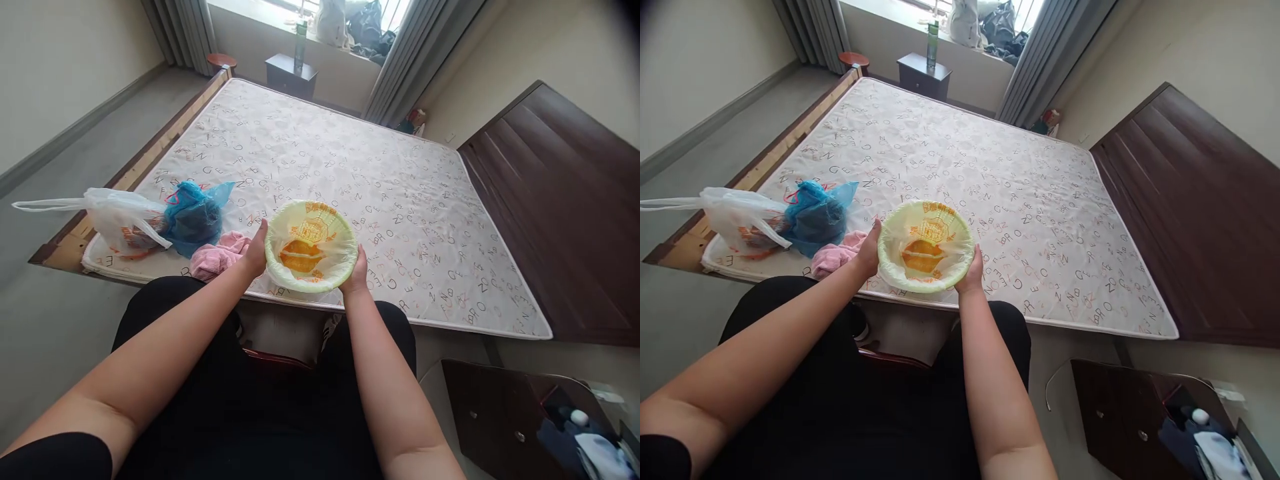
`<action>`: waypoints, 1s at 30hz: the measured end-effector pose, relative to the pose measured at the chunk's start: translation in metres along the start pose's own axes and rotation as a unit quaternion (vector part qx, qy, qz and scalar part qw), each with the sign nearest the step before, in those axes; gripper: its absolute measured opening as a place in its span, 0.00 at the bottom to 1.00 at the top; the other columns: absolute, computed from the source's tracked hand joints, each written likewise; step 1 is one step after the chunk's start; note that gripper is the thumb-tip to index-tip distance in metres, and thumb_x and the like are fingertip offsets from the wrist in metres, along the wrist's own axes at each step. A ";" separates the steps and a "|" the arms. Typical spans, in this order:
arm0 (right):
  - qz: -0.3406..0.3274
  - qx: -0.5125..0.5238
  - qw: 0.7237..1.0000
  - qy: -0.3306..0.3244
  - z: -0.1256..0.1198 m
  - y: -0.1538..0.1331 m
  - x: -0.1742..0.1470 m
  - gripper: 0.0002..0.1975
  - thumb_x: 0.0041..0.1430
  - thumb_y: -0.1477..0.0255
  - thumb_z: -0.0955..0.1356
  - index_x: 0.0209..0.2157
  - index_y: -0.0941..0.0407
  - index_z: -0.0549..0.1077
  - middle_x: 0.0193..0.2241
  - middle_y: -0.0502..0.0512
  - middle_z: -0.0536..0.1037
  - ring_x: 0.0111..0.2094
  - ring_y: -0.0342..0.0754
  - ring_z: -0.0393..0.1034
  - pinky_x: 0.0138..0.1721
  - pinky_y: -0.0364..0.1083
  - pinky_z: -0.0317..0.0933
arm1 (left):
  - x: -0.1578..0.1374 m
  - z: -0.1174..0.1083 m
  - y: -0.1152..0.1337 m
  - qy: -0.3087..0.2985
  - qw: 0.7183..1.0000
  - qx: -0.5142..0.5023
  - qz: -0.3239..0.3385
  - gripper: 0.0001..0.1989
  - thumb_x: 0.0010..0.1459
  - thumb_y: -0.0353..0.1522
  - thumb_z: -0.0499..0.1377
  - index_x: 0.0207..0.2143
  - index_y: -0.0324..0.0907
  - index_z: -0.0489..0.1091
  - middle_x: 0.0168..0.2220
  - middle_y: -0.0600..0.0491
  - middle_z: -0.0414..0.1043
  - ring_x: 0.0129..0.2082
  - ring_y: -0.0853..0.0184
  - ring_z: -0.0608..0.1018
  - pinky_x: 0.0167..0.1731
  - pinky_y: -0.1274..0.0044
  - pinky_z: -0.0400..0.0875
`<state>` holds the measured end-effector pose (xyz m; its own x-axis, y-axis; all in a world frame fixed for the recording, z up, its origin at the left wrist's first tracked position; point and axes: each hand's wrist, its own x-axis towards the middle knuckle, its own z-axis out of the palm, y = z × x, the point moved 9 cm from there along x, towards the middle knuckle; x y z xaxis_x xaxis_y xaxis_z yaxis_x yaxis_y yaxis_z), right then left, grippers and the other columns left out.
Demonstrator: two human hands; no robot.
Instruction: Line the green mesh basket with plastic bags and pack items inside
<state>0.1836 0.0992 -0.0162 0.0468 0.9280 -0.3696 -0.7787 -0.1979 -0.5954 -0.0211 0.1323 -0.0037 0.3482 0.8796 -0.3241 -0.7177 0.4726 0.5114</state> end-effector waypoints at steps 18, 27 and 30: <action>0.050 -0.041 0.997 -0.045 0.037 0.012 0.023 0.27 0.70 0.50 0.55 0.50 0.52 0.75 0.45 0.57 0.83 0.48 0.54 0.79 0.52 0.55 0.74 | -0.010 -0.015 0.026 0.075 0.995 0.024 0.067 0.31 0.68 0.53 0.52 0.60 0.41 0.71 0.54 0.44 0.79 0.65 0.43 0.72 0.63 0.57 0.70; 0.040 -0.061 0.997 -0.028 0.031 0.008 0.018 0.26 0.71 0.51 0.54 0.48 0.51 0.74 0.43 0.56 0.83 0.47 0.54 0.79 0.51 0.55 0.74 | -0.010 -0.019 0.022 0.104 0.992 0.030 0.067 0.30 0.67 0.52 0.54 0.60 0.41 0.71 0.54 0.44 0.79 0.65 0.41 0.71 0.63 0.56 0.70; 0.038 -0.064 0.997 -0.035 0.030 0.008 0.018 0.26 0.71 0.51 0.54 0.48 0.51 0.74 0.43 0.55 0.83 0.47 0.53 0.79 0.50 0.54 0.75 | -0.010 -0.018 0.021 0.096 0.993 0.037 0.061 0.31 0.68 0.52 0.52 0.60 0.41 0.71 0.53 0.44 0.80 0.65 0.42 0.71 0.63 0.57 0.70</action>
<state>0.1595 0.1240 -0.0064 -0.0558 0.9275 -0.3697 -0.6915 -0.3030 -0.6558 -0.0505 0.1322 -0.0045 0.1348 0.9077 -0.3975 -0.6989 0.3714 0.6112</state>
